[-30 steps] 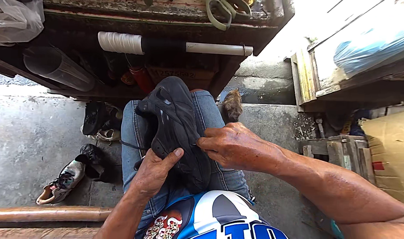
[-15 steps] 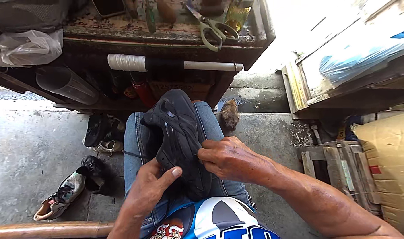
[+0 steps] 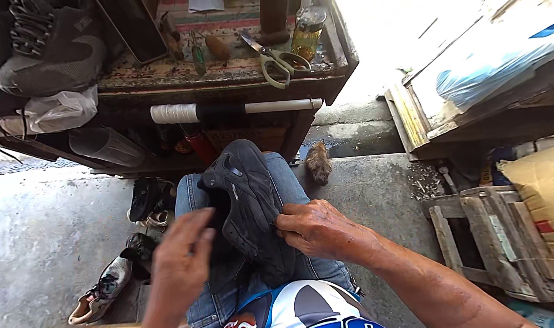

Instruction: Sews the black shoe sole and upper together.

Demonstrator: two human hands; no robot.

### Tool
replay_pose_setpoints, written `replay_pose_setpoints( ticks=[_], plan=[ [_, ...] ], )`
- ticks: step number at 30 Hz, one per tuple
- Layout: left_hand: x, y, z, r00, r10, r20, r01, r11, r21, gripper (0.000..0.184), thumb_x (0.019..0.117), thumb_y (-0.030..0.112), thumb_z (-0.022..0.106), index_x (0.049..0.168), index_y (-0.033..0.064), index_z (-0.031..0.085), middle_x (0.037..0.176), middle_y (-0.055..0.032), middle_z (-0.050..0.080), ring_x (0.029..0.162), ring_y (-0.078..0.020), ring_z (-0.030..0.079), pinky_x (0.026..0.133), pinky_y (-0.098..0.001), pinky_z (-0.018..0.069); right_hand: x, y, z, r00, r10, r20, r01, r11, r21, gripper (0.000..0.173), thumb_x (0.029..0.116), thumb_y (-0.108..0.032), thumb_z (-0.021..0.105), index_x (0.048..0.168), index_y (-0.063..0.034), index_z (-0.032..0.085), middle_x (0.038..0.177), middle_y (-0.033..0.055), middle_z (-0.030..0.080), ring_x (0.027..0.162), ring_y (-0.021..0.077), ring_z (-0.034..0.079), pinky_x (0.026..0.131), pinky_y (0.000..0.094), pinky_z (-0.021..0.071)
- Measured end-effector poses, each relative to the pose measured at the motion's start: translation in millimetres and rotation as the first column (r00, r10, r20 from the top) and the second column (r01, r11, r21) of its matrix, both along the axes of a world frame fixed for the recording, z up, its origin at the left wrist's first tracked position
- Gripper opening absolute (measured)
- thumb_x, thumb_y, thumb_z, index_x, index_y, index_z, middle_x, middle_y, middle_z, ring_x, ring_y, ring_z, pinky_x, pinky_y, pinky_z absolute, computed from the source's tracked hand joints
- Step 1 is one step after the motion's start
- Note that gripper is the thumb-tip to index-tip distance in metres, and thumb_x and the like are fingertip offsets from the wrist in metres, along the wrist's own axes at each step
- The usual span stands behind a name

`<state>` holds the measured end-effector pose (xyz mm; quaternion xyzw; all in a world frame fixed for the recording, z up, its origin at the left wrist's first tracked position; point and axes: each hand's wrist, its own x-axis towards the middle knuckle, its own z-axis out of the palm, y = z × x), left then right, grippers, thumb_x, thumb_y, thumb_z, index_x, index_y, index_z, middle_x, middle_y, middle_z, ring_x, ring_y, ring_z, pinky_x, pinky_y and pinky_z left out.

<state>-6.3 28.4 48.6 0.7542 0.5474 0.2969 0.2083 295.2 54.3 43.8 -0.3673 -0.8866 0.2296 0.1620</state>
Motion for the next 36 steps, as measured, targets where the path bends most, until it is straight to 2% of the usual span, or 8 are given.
replay_pose_setpoints(
  ticks=[5,9,13,16,20,25,31,36],
  plan=[
    [38.1,-1.4,-29.7,0.954,-0.148,-0.261,0.165,0.985,0.043,0.019,0.0850,0.025,0.058,0.082,0.0168,0.076,0.095,0.0002,0.075,0.098,-0.0231,0.069,0.081,-0.0510,0.0497,4.9,-2.6,-2.2,1.000,-0.023,-0.011,0.024,1.000,0.012,0.020,0.0999,-0.022,0.053,0.091,-0.0118,0.069,0.075,0.0051,0.060,0.063,0.0205,0.062,0.050,0.0388,0.0462],
    [21.9,-5.0,-26.0,0.973,-0.167,-0.158,0.159,0.985,-0.064,0.022,0.0940,0.030,0.056,0.091,0.0240,0.076,0.097,0.0085,0.071,0.105,-0.0108,0.065,0.098,-0.0494,0.0443,6.1,-1.8,-3.8,0.999,-0.024,-0.029,0.024,1.000,-0.007,0.020,0.0999,-0.022,0.054,0.091,-0.0119,0.069,0.075,0.0049,0.060,0.063,0.0200,0.062,0.050,0.0386,0.0465],
    [15.0,-5.1,-8.5,0.994,-0.066,-0.091,0.068,0.998,0.015,0.022,0.0982,0.032,0.054,0.089,0.0216,0.071,0.098,0.0063,0.069,0.102,-0.0094,0.062,0.092,-0.0420,0.0434,5.3,-1.0,-4.8,0.999,-0.018,-0.041,0.017,1.000,-0.009,0.020,0.1000,-0.023,0.054,0.091,-0.0119,0.068,0.075,0.0052,0.061,0.063,0.0203,0.062,0.050,0.0387,0.0462],
    [25.0,-2.6,0.1,0.996,-0.059,0.072,0.055,0.997,0.055,0.023,0.1011,0.020,0.056,0.110,0.0101,0.074,0.114,-0.0039,0.067,0.108,-0.0085,0.063,0.091,-0.0228,0.0548,6.3,-1.8,-6.0,0.999,-0.018,-0.048,0.018,1.000,-0.006,0.020,0.1003,-0.023,0.054,0.091,-0.0122,0.068,0.075,0.0049,0.060,0.063,0.0199,0.061,0.050,0.0383,0.0457],
    [45.4,-0.7,-14.8,0.982,-0.057,0.179,0.091,0.978,-0.189,0.042,0.0912,0.005,0.057,0.133,0.0057,0.064,0.129,-0.0054,0.065,0.120,-0.0096,0.062,0.103,-0.0307,0.0545,7.0,-3.0,-7.9,0.998,-0.021,-0.051,0.021,1.000,-0.004,0.021,0.1007,-0.024,0.054,0.092,-0.0127,0.069,0.075,0.0045,0.060,0.063,0.0193,0.061,0.050,0.0379,0.0462],
    [47.0,-8.7,-25.3,0.966,-0.247,-0.080,0.228,0.955,-0.191,0.024,0.0950,0.022,0.056,0.106,0.0109,0.074,0.109,-0.0039,0.074,0.115,-0.0164,0.066,0.104,-0.0396,0.0498,7.7,-4.3,-6.8,0.999,-0.020,-0.042,0.018,0.999,-0.030,0.021,0.1005,-0.024,0.054,0.093,-0.0121,0.069,0.076,0.0049,0.061,0.064,0.0195,0.062,0.050,0.0385,0.0473],
    [39.9,-2.9,-18.2,0.973,-0.230,0.024,0.223,0.904,-0.366,0.023,0.0860,0.021,0.064,0.105,0.0147,0.075,0.107,0.0021,0.073,0.113,-0.0089,0.064,0.104,-0.0373,0.0482,5.3,-3.4,-8.9,0.999,-0.005,-0.054,0.003,1.000,-0.028,0.021,0.1008,-0.024,0.054,0.093,-0.0120,0.069,0.076,0.0051,0.061,0.064,0.0194,0.062,0.050,0.0382,0.0470],
    [23.8,-1.1,-13.8,0.981,-0.140,0.135,0.162,0.972,-0.168,0.014,0.0921,0.024,0.063,0.091,0.0223,0.076,0.095,0.0097,0.068,0.099,-0.0048,0.063,0.088,-0.0294,0.0541,10.2,-4.0,-9.9,0.997,-0.030,-0.075,0.026,0.999,-0.041,0.020,0.1007,-0.024,0.055,0.094,-0.0123,0.070,0.077,0.0041,0.061,0.064,0.0183,0.062,0.051,0.0376,0.0478]
  ],
)
